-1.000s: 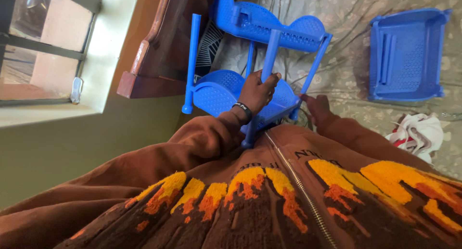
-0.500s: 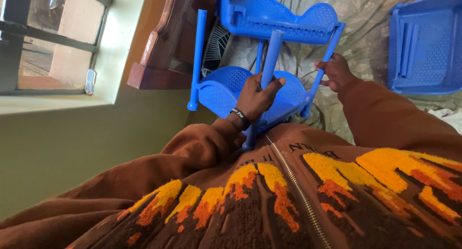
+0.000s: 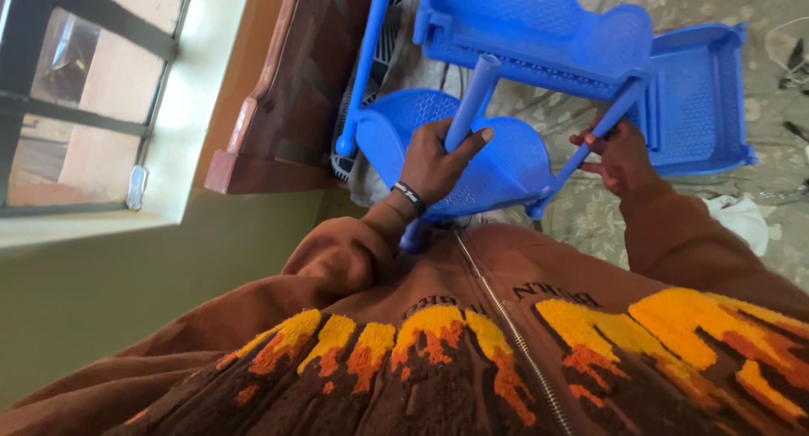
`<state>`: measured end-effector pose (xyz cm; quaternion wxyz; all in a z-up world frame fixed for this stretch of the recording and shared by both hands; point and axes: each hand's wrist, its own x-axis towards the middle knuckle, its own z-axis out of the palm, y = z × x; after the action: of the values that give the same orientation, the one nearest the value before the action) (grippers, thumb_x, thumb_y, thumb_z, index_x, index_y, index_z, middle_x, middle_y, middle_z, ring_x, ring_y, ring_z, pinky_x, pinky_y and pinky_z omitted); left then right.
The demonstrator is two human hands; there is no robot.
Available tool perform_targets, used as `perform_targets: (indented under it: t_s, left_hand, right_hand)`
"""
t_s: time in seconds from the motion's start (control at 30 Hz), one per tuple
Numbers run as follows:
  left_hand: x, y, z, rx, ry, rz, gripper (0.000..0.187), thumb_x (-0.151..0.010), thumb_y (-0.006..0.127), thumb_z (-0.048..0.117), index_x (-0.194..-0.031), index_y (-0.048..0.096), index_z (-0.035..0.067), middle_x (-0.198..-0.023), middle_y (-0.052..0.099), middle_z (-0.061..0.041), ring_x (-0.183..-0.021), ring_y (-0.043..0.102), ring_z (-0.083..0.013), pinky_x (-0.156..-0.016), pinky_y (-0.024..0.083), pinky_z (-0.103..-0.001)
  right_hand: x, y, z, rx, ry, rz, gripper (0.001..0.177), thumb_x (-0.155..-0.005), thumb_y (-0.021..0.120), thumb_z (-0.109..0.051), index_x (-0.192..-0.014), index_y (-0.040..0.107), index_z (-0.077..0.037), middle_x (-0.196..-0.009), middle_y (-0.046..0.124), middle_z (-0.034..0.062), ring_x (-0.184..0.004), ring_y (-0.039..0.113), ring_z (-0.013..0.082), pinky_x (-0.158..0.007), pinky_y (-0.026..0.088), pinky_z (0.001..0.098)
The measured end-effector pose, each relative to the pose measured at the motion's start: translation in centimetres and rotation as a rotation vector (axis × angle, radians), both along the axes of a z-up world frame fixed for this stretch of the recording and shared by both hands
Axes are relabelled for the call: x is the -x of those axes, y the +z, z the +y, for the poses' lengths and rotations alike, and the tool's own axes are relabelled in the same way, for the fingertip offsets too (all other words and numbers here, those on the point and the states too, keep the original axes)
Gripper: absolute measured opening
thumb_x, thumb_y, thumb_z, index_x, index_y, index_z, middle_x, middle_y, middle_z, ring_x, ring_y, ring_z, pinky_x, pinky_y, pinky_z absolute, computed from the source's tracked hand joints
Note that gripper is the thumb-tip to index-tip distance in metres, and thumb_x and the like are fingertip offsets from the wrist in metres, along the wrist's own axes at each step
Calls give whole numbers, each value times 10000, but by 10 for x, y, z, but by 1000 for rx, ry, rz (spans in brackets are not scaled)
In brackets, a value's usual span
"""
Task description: The person takes apart a blue plastic tiered rack on a bed, separating the perforated baskets from the tubular legs and posts, then reassembles it by fitting the baskets back onto the posts and pressing the tubes into their sockets.
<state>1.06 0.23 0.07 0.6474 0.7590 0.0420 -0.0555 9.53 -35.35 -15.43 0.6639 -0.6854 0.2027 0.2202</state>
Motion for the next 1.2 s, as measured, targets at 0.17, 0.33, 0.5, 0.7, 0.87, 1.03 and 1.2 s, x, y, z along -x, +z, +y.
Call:
perform_targets:
  t_s: [0.17,0.33,0.5,0.7,0.87,1.03,1.2]
  left_hand:
    - [-27,-9,21,-70,-93,-224,340,-947,711,340,-918,724,2,-623,596,-49,-590,530,-88,-539,442,-326]
    - [-58,-26,41,-191,45,-449,266,-919,734,251,-889,722,-13,-633,616,-94,-576,576,-115,-565,467,-338]
    - [-87,-41,62,-147,141,-450,240,-942,710,217,-906,712,-20,-657,648,-101,-599,608,-115,-578,492,-326]
    - [-115,-74,85,-191,197,-498,229,-930,682,213,-928,706,-15,-703,682,-122,-643,667,-144,-620,534,-338]
    - [-134,-98,94,-433,384,-383,335,-930,748,369,-897,721,37,-695,663,-183,-611,670,-320,-611,517,-429]
    - [-140,-135,91,-540,361,-119,454,-948,685,530,-959,708,77,-704,681,-143,-715,689,-367,-677,510,-495]
    - [-133,-185,81,-569,339,-42,476,-966,668,494,-1127,659,46,-955,735,-169,-963,688,-396,-862,509,-498]
  right_hand:
    - [38,28,-3,-67,-180,-118,278,-967,578,39,-1168,483,-129,-1064,621,50,-1131,698,277,-898,561,653]
    - [59,53,10,-60,-268,-184,305,-930,620,64,-1147,489,-106,-1029,633,50,-1096,716,267,-869,565,578]
    - [68,87,32,11,-218,-236,287,-935,652,39,-1137,490,-85,-1011,648,66,-1053,734,244,-791,630,489]
    - [73,127,61,82,-165,-272,285,-944,667,27,-1148,491,-67,-1009,628,71,-1008,743,234,-745,662,417]
    - [75,153,83,182,-89,-239,256,-958,669,-18,-1147,499,-51,-1032,656,79,-955,759,226,-676,658,395]
    - [82,155,100,210,-60,-184,277,-934,678,-57,-1152,508,-57,-1023,668,81,-909,761,227,-631,670,393]
    - [89,146,109,185,-55,-168,302,-936,692,-92,-1168,503,-56,-1017,652,80,-895,762,223,-611,657,386]
